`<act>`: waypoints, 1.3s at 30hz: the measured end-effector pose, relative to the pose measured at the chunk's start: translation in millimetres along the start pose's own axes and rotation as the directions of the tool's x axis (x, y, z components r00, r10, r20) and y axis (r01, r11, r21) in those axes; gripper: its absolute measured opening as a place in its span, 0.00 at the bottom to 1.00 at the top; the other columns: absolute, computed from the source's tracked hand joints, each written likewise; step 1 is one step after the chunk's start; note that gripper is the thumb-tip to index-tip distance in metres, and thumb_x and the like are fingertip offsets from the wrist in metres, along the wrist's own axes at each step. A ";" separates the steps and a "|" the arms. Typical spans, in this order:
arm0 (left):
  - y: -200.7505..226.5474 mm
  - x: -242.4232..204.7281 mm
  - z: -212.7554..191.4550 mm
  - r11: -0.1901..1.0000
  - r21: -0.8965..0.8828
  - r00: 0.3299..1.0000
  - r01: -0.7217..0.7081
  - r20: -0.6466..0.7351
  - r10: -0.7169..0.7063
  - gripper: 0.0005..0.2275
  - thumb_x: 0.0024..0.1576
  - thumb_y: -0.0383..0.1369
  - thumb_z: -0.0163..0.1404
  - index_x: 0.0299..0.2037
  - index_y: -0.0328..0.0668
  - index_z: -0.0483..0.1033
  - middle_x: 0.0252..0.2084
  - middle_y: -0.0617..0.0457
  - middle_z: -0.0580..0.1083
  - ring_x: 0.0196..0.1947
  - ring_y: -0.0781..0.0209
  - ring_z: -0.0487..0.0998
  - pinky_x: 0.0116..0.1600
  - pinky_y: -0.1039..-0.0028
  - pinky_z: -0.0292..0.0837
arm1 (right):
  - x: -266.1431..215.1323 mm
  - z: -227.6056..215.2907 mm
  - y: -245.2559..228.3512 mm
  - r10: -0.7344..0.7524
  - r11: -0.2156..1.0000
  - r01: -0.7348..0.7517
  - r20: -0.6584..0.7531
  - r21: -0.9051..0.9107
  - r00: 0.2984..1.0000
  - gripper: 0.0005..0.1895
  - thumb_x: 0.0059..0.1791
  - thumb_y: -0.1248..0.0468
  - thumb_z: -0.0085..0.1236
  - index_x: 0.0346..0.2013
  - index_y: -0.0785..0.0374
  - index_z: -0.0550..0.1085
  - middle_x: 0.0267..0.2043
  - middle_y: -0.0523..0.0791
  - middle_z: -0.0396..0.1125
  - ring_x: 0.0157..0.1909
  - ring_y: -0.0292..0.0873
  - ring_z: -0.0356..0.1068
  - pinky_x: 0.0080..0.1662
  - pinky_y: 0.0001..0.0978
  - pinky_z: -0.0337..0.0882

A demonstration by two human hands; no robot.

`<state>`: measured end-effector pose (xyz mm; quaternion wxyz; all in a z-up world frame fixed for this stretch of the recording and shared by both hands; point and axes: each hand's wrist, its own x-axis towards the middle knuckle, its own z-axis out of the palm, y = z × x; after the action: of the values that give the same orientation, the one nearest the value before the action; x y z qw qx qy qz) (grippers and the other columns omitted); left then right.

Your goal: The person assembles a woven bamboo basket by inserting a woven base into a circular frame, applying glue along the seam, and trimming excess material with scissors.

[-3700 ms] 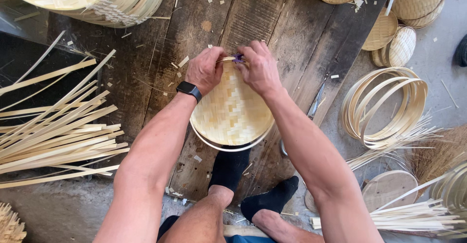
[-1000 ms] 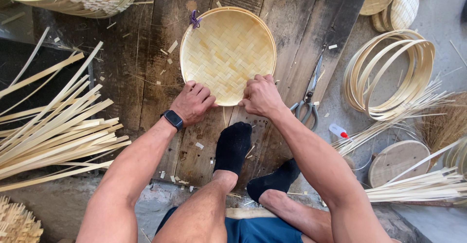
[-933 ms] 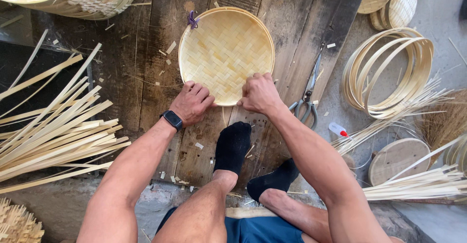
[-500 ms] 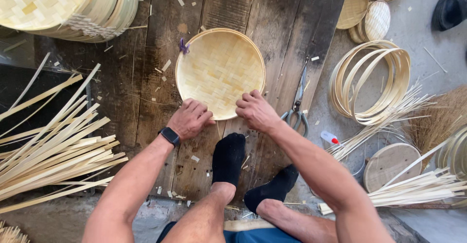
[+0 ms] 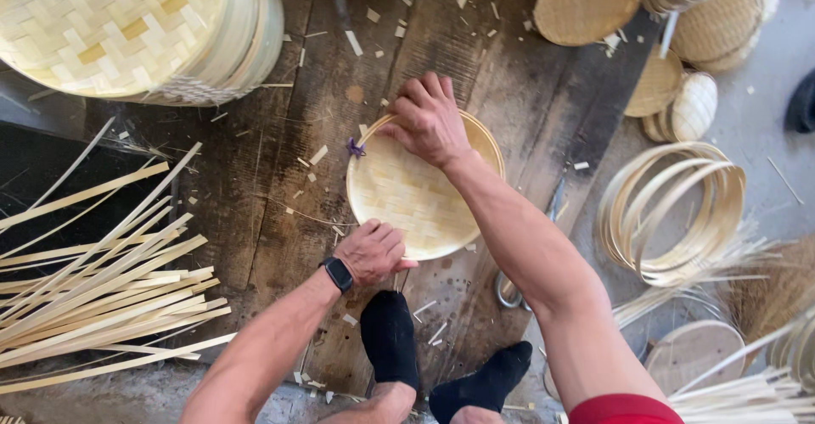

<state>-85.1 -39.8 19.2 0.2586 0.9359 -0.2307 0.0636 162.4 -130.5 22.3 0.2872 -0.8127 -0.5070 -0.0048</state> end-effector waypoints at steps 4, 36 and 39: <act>-9.8 6.4 -1.1 1.000 -0.026 1.000 0.013 0.028 -0.013 0.18 0.63 0.48 0.48 0.26 0.46 0.68 0.31 0.53 0.68 0.35 0.56 0.71 0.43 0.67 0.65 | 12.1 23.3 18.7 0.103 0.990 -0.110 0.086 0.085 0.991 0.21 0.40 0.45 0.74 0.28 0.56 0.75 0.36 0.44 0.62 0.45 0.49 0.61 0.50 0.45 0.63; 4.7 18.1 -8.2 0.998 0.063 0.989 0.023 0.146 -0.032 0.21 0.62 0.51 0.48 0.24 0.44 0.70 0.28 0.53 0.69 0.32 0.57 0.71 0.39 0.68 0.65 | -147.6 -23.5 20.4 0.689 0.706 -0.707 -0.195 -0.036 0.698 0.12 0.53 0.55 0.61 0.33 0.57 0.71 0.34 0.45 0.65 0.34 0.47 0.64 0.41 0.41 0.61; 5.8 18.5 -9.0 0.997 0.068 0.995 0.025 0.093 -0.031 0.20 0.62 0.50 0.47 0.25 0.44 0.71 0.28 0.53 0.70 0.33 0.57 0.71 0.41 0.68 0.65 | -176.0 -24.5 2.4 0.735 0.634 -0.758 -0.189 -0.152 0.652 0.11 0.53 0.57 0.60 0.33 0.58 0.69 0.32 0.45 0.66 0.28 0.47 0.63 0.38 0.42 0.60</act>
<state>-71.4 -47.0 34.0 0.2167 0.9492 -0.2272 0.0234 85.8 -287.3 -11.0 0.1999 -0.9741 -0.1051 0.0149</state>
